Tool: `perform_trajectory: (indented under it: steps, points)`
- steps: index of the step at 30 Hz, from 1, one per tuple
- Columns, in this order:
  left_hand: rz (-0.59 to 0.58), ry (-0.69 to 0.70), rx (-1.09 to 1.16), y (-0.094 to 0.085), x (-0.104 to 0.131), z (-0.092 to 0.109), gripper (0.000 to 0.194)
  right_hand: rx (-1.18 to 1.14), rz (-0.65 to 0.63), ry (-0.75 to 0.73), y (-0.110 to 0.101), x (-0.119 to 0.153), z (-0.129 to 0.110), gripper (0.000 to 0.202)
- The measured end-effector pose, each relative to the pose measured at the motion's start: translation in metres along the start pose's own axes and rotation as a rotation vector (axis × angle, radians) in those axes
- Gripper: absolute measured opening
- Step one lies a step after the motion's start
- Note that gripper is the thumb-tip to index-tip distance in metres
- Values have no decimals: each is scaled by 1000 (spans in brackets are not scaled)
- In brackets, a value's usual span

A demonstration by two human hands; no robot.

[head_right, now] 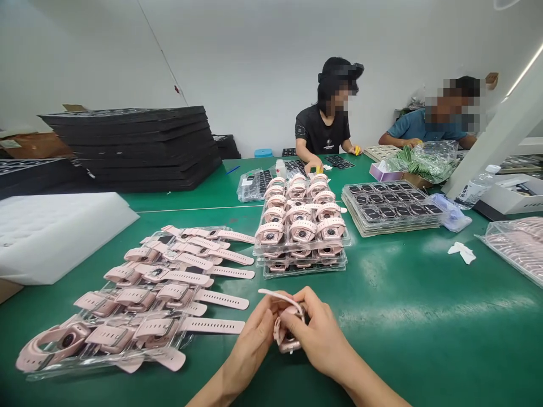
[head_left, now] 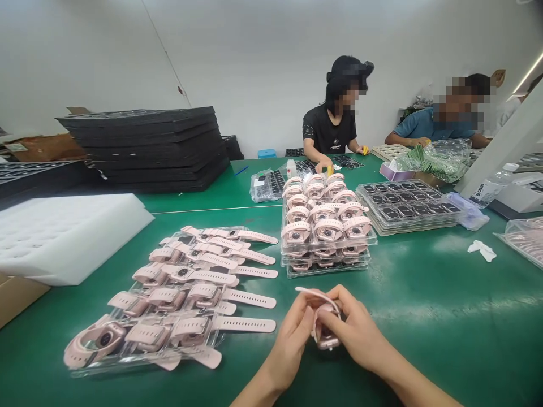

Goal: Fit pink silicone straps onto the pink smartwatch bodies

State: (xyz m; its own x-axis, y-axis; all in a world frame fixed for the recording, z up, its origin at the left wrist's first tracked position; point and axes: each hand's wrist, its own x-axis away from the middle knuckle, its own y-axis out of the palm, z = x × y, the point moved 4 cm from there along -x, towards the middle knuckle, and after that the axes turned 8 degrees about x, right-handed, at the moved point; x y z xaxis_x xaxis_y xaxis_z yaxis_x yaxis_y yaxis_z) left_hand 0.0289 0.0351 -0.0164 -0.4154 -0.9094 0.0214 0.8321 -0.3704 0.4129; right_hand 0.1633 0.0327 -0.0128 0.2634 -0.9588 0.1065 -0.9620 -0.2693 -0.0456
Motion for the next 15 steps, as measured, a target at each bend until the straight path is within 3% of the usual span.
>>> perform_trajectory:
  steps: [4, 6, 9, 15]
  points:
    - [113, 38, -236, -11, -6, -1, 52, -267, 108, -13, -10, -5, 7, 37]
    - [79, -18, -281, -12, -9, -4, 45, -319, 111, -11, -11, -6, 8, 39]
    - [64, -64, -228, -9, -10, -6, 39, -309, 107, -25, -11, -5, 8, 38]
    - [250, -27, -270, -12, -7, -3, 34, -211, 148, -35, -9, -2, 7, 31]
